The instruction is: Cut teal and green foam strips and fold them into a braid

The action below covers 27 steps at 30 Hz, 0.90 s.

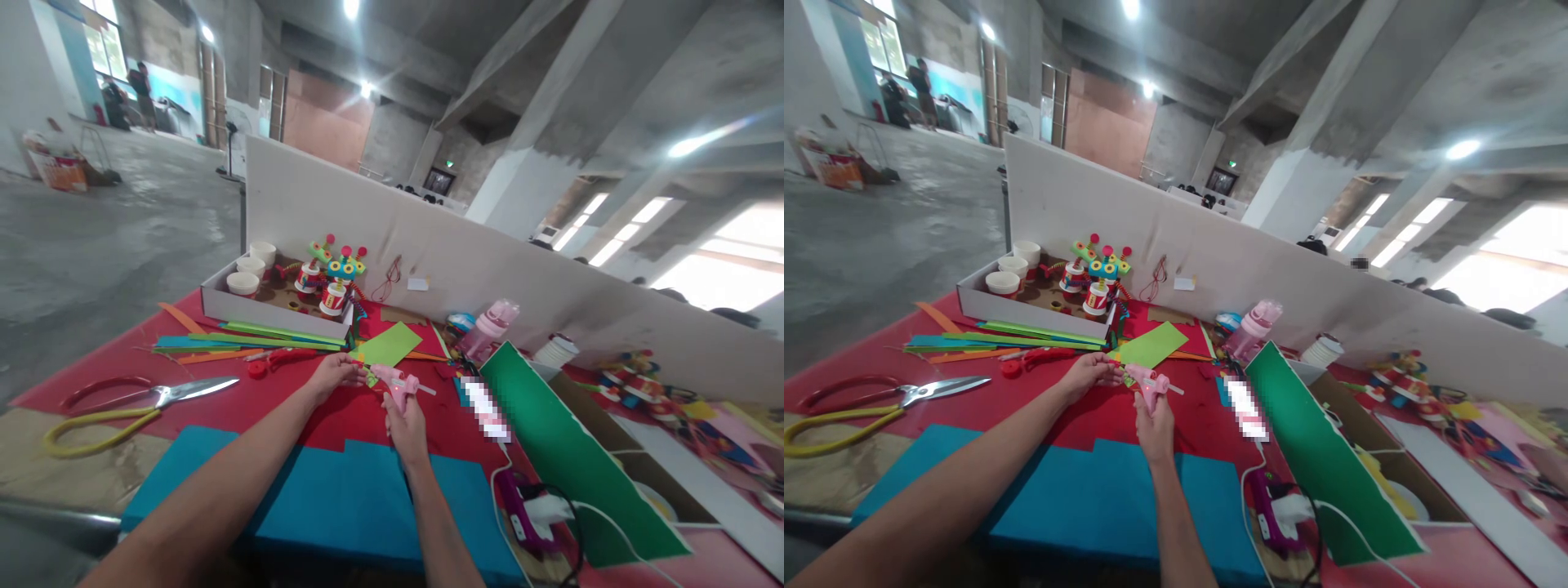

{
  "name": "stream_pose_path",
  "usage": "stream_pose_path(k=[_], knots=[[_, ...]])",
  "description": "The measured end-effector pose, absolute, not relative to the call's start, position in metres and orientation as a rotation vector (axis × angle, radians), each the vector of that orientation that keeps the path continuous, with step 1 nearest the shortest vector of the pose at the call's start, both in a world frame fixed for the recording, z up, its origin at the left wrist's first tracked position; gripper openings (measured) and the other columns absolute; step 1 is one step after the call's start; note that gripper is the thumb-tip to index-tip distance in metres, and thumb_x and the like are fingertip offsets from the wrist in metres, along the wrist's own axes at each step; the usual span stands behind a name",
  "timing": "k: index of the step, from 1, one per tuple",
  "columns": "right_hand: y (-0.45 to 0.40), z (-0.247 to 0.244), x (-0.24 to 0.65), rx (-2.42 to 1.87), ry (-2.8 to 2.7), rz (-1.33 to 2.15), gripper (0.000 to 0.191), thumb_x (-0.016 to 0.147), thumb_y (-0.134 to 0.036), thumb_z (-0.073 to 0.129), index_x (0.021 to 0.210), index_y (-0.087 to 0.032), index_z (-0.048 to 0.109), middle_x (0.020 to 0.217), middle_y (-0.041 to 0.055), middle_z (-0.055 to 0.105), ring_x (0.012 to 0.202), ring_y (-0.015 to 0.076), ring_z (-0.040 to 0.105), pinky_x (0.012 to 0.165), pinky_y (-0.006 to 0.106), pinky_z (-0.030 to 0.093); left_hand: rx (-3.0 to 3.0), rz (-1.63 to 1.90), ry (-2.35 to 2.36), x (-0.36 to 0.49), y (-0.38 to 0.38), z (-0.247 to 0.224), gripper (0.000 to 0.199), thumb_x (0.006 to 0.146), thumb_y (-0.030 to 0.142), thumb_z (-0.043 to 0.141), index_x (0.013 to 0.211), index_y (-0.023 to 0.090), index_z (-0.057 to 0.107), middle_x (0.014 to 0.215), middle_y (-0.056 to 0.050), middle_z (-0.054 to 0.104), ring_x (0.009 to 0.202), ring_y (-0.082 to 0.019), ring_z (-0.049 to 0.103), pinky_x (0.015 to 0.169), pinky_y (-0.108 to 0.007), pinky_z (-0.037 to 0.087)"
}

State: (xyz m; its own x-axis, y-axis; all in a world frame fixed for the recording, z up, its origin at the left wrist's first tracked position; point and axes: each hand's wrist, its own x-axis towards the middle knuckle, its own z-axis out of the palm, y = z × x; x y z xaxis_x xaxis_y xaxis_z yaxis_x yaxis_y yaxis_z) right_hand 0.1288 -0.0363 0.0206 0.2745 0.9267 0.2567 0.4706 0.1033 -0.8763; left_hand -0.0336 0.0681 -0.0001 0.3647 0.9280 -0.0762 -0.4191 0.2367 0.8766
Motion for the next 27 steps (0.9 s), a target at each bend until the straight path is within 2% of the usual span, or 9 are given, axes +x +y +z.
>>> stream_pose_path(k=[4,10,15,21,24,27], knots=[[-0.036,0.019,0.129,-1.540,-1.263,0.709,0.042,0.077,-0.059,0.056,0.079,-0.017,0.057,0.045,-0.0045,0.052,0.037,0.0118,0.047,0.039,0.022,0.038,0.867,1.022,0.681,-0.034,0.066,0.004,0.023,0.072,0.020,0.072,0.077,0.013,0.051,0.076,-0.013,0.073,0.068,-0.022,0.071,0.069,-0.033,0.057],[-0.034,0.024,0.140,-1.457,-1.112,0.872,0.039,0.071,-0.053,0.065,0.077,-0.014,0.063,0.045,-0.0033,0.053,0.040,0.0104,0.048,0.041,0.020,0.039,0.809,1.015,0.602,-0.037,0.066,0.005,0.023,0.071,0.020,0.074,0.079,0.011,0.054,0.079,-0.015,0.073,0.072,-0.024,0.072,0.066,-0.033,0.057],[-0.028,0.020,0.180,-1.541,-1.066,0.912,0.043,0.067,-0.052,0.066,0.082,-0.012,0.064,0.064,0.0048,0.065,0.053,0.0150,0.058,0.050,0.025,0.046,0.774,1.016,0.548,-0.039,0.065,0.008,0.021,0.072,0.020,0.074,0.079,0.010,0.057,0.078,-0.014,0.073,0.070,-0.022,0.071,0.066,-0.031,0.057],[-0.026,0.017,0.211,-2.229,-1.437,0.405,0.047,0.086,-0.054,0.039,0.094,-0.015,0.063,0.094,0.0158,0.069,0.087,0.0256,0.066,0.068,0.030,0.046,0.802,1.013,0.564,-0.039,0.063,0.009,0.019,0.072,0.020,0.073,0.081,0.009,0.060,0.075,-0.013,0.072,0.066,-0.020,0.070,0.062,-0.029,0.057],[-0.030,0.021,0.210,-2.409,-1.589,0.291,0.054,0.090,-0.055,0.027,0.100,-0.014,0.061,0.101,0.0197,0.067,0.090,0.0273,0.066,0.068,0.032,0.045,0.820,1.002,0.589,-0.039,0.061,0.011,0.019,0.072,0.020,0.073,0.083,0.010,0.060,0.075,-0.012,0.072,0.063,-0.018,0.069,0.061,-0.028,0.056],[-0.036,0.029,0.207,-2.440,-1.619,0.195,0.051,0.091,-0.054,0.028,0.102,-0.016,0.060,0.102,0.0184,0.065,0.086,0.0261,0.066,0.066,0.032,0.044,0.819,1.008,0.615,-0.039,0.060,0.012,0.020,0.071,0.021,0.074,0.081,0.011,0.060,0.075,-0.011,0.071,0.061,-0.016,0.068,0.059,-0.026,0.055]])
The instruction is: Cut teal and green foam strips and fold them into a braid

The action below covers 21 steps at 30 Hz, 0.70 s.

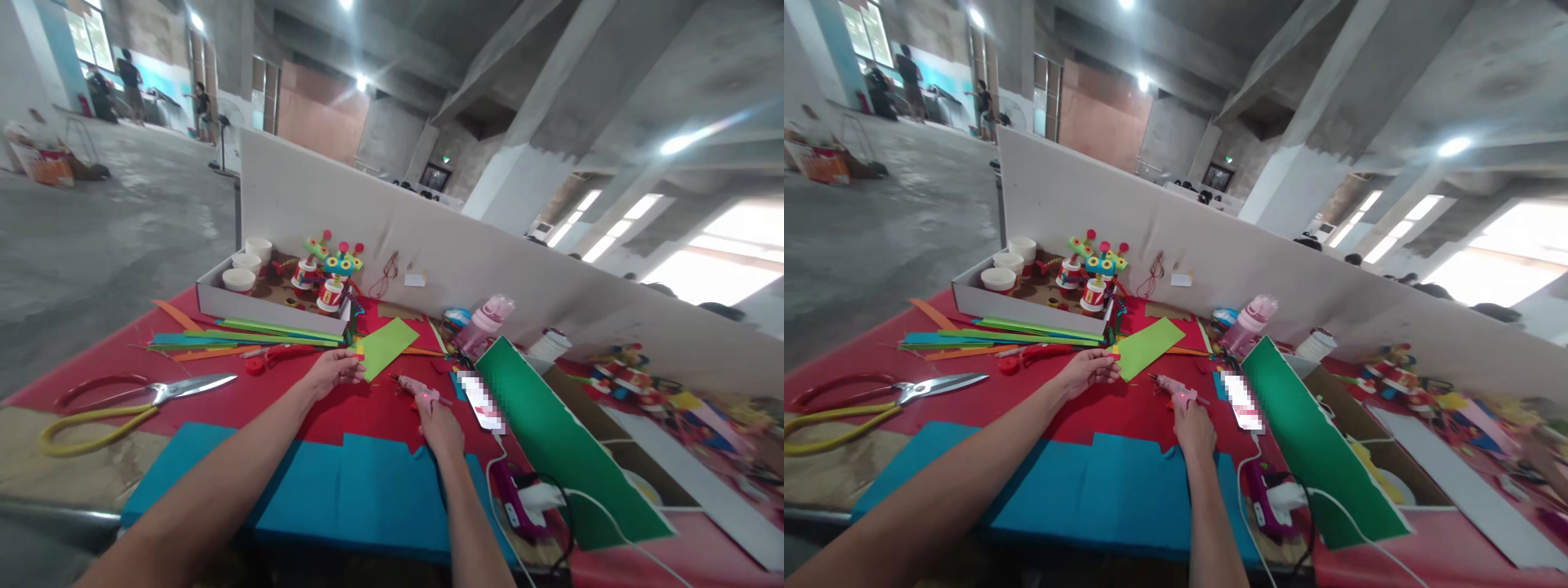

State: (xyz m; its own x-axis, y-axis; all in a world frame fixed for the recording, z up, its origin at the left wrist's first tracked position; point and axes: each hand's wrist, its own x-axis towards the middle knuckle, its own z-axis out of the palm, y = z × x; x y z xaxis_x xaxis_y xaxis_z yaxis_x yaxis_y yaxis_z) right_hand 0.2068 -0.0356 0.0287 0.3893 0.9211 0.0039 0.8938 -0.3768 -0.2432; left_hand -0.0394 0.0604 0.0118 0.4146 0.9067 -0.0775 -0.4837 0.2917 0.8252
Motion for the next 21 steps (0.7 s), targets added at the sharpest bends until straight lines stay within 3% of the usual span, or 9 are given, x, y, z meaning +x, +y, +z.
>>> stream_pose_path(k=[5,9,13,21], knots=[[-0.029,0.040,0.183,-2.125,-1.452,0.001,0.038,0.086,-0.052,0.043,0.092,-0.018,0.059,0.094,0.0128,0.066,0.082,0.0240,0.063,0.067,0.031,0.045,0.802,1.039,0.654,-0.037,0.063,0.008,0.020,0.070,0.022,0.074,0.077,0.011,0.058,0.072,-0.009,0.070,0.056,-0.014,0.065,0.056,-0.024,0.053],[0.000,0.033,0.135,-1.475,-1.367,0.523,0.035,0.081,-0.045,0.054,0.103,-0.019,0.059,0.095,0.0098,0.067,0.084,0.0203,0.064,0.073,0.031,0.050,0.784,1.065,0.678,-0.035,0.065,0.006,0.020,0.070,0.021,0.074,0.079,0.011,0.059,0.070,-0.009,0.070,0.055,-0.013,0.065,0.054,-0.023,0.052],[0.026,0.020,0.094,-1.066,-1.180,0.924,0.046,0.075,-0.034,0.063,0.118,-0.020,0.056,0.117,0.0112,0.062,0.109,0.0214,0.058,0.090,0.034,0.048,0.764,1.084,0.708,-0.036,0.066,0.008,0.021,0.069,0.023,0.075,0.077,0.011,0.059,0.066,-0.007,0.069,0.050,-0.011,0.063,0.050,-0.020,0.049],[0.033,0.005,0.085,-0.960,-1.010,1.026,0.044,0.073,-0.034,0.066,0.114,-0.020,0.059,0.120,0.0091,0.063,0.111,0.0221,0.058,0.096,0.036,0.046,0.782,1.093,0.774,-0.031,0.063,0.011,0.024,0.063,0.026,0.079,0.072,0.010,0.063,0.059,-0.004,0.065,0.046,-0.008,0.057,0.047,-0.017,0.045]])
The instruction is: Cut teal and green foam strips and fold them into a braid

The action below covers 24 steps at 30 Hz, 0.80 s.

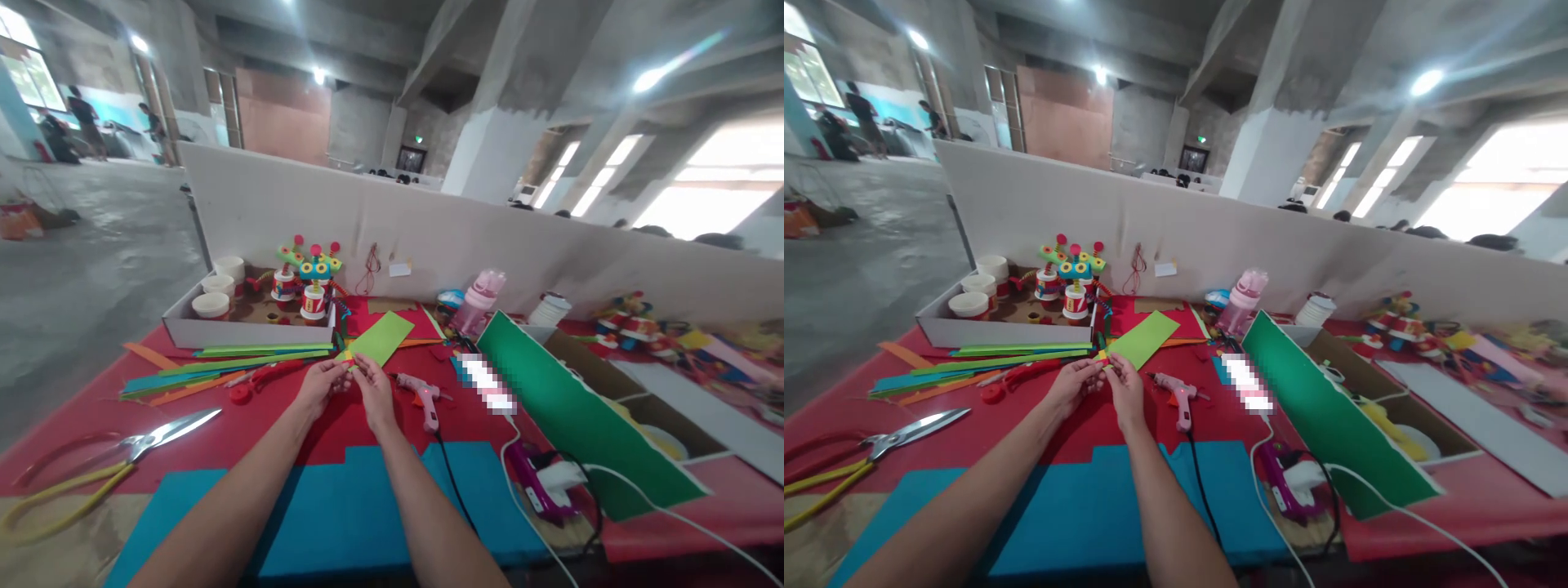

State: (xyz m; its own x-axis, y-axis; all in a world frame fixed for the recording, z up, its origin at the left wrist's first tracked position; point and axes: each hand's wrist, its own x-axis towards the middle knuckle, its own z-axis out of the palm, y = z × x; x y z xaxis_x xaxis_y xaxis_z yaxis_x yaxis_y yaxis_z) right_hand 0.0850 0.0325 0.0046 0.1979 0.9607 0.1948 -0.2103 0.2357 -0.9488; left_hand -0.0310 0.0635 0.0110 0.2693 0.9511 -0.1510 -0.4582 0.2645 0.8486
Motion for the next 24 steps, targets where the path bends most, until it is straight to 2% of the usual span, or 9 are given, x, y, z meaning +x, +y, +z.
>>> stream_pose_path(k=[8,19,24], knots=[[0.035,0.004,0.086,-0.941,-0.888,1.078,0.032,0.070,-0.032,0.068,0.098,-0.018,0.061,0.091,0.0043,0.071,0.082,0.0171,0.066,0.076,0.028,0.052,0.856,1.085,0.820,-0.026,0.057,0.017,0.028,0.060,0.031,0.079,0.064,0.012,0.060,0.052,-0.001,0.061,0.044,-0.007,0.052,0.045,-0.018,0.040],[0.034,0.007,0.091,-0.946,-0.887,1.084,0.029,0.071,-0.035,0.066,0.095,-0.018,0.064,0.080,0.0027,0.070,0.072,0.0157,0.065,0.067,0.026,0.052,0.950,1.108,0.808,-0.023,0.056,0.012,0.026,0.064,0.032,0.077,0.066,0.013,0.059,0.054,0.000,0.060,0.047,-0.007,0.051,0.048,-0.019,0.039],[0.033,0.006,0.096,-1.024,-0.904,1.038,0.029,0.071,-0.036,0.066,0.093,-0.018,0.065,0.079,0.0023,0.070,0.069,0.0154,0.064,0.065,0.026,0.053,1.062,1.247,0.883,-0.022,0.058,0.008,0.030,0.061,0.029,0.079,0.083,0.016,0.063,0.067,0.002,0.064,0.056,-0.008,0.056,0.055,-0.020,0.044]])
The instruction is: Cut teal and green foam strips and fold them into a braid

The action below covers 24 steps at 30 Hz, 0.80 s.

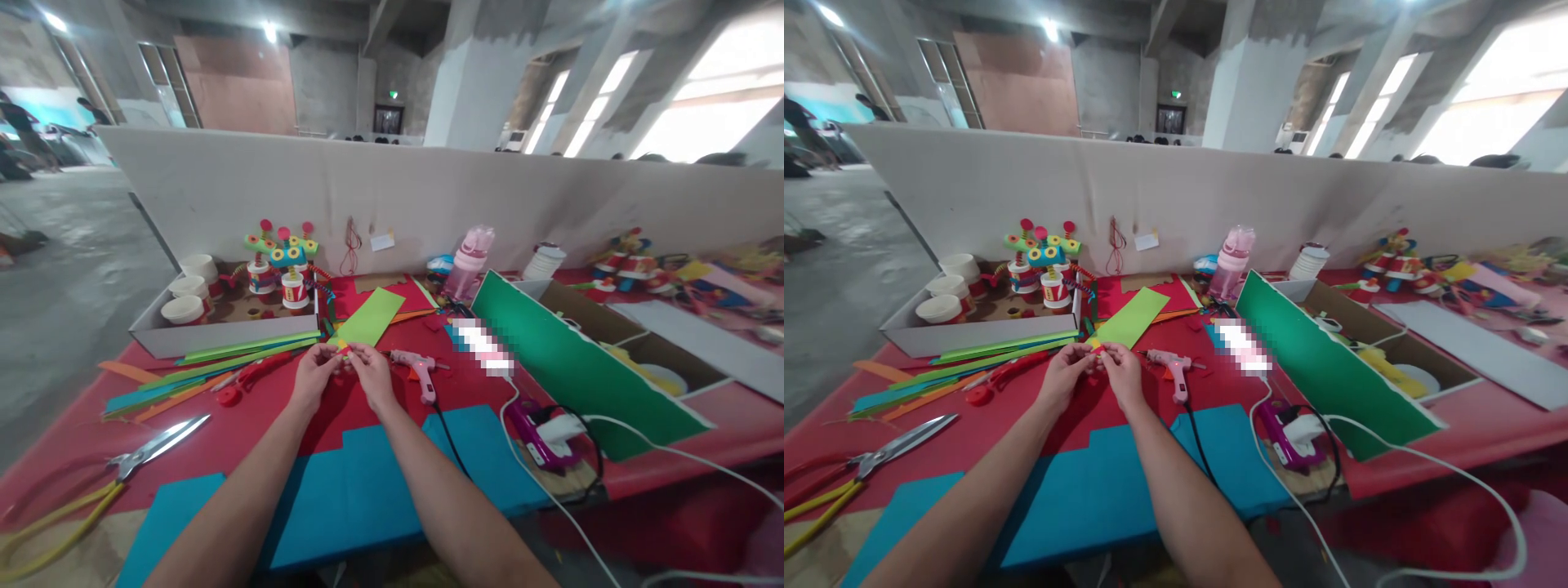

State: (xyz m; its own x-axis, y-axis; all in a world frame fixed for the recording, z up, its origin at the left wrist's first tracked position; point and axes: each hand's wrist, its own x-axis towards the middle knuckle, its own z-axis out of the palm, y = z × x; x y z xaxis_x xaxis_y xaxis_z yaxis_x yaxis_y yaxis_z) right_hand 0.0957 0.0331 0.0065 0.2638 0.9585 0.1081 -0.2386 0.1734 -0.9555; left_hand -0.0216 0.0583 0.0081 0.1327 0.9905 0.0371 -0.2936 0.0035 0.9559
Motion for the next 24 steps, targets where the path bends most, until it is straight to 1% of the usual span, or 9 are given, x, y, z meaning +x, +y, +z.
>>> stream_pose_path(k=[3,5,9,12,19,21,24], knots=[[0.033,0.005,0.097,-1.050,-0.908,1.043,0.030,0.070,-0.036,0.066,0.093,-0.017,0.066,0.074,0.0019,0.069,0.067,0.0156,0.065,0.065,0.027,0.053,1.048,1.275,0.896,-0.023,0.061,0.007,0.034,0.058,0.028,0.080,0.086,0.015,0.067,0.080,-0.001,0.068,0.071,-0.011,0.061,0.068,-0.022,0.048],[0.032,0.005,0.096,-1.042,-0.907,1.060,0.030,0.070,-0.036,0.066,0.094,-0.017,0.066,0.073,0.0016,0.069,0.067,0.0156,0.065,0.065,0.027,0.054,1.036,1.260,0.914,-0.024,0.062,0.007,0.032,0.057,0.029,0.081,0.084,0.014,0.069,0.081,-0.003,0.069,0.074,-0.013,0.062,0.072,-0.024,0.049],[0.033,0.003,0.095,-1.013,-0.888,1.102,0.029,0.070,-0.034,0.067,0.094,-0.017,0.066,0.070,0.0006,0.068,0.066,0.0153,0.064,0.066,0.028,0.055,1.017,1.250,0.948,-0.024,0.063,0.005,0.033,0.056,0.030,0.082,0.082,0.015,0.070,0.081,-0.004,0.070,0.074,-0.015,0.063,0.073,-0.027,0.049],[0.033,0.002,0.095,-1.025,-0.876,1.115,0.029,0.069,-0.034,0.068,0.093,-0.017,0.067,0.069,0.0007,0.068,0.066,0.0156,0.065,0.066,0.029,0.055,1.054,1.275,0.978,-0.023,0.062,0.006,0.027,0.056,0.029,0.081,0.077,0.016,0.071,0.078,-0.003,0.070,0.072,-0.015,0.062,0.072,-0.027,0.048],[0.032,0.003,0.096,-1.018,-0.844,1.142,0.028,0.068,-0.034,0.070,0.089,-0.016,0.068,0.067,0.0006,0.069,0.061,0.0148,0.065,0.065,0.030,0.057,1.524,1.374,1.078,-0.026,0.061,0.013,0.004,0.068,0.023,0.071,0.070,0.021,0.073,0.076,-0.002,0.067,0.075,-0.017,0.060,0.075,-0.025,0.045],[0.032,0.003,0.096,-1.008,-0.825,1.155,0.028,0.067,-0.034,0.070,0.088,-0.016,0.068,0.066,0.0004,0.069,0.060,0.0144,0.065,0.066,0.031,0.057,1.701,1.391,1.095,-0.027,0.060,0.015,0.007,0.072,0.021,0.067,0.072,0.023,0.074,0.078,-0.003,0.066,0.077,-0.018,0.059,0.076,-0.026,0.045],[0.031,0.004,0.096,-0.992,-0.804,1.173,0.026,0.067,-0.032,0.069,0.087,-0.016,0.068,0.067,0.0002,0.070,0.061,0.0151,0.066,0.068,0.032,0.057,1.973,1.377,1.104,-0.029,0.058,0.016,0.016,0.080,0.022,0.059,0.081,0.024,0.074,0.084,-0.006,0.066,0.081,-0.019,0.059,0.078,-0.028,0.046]])
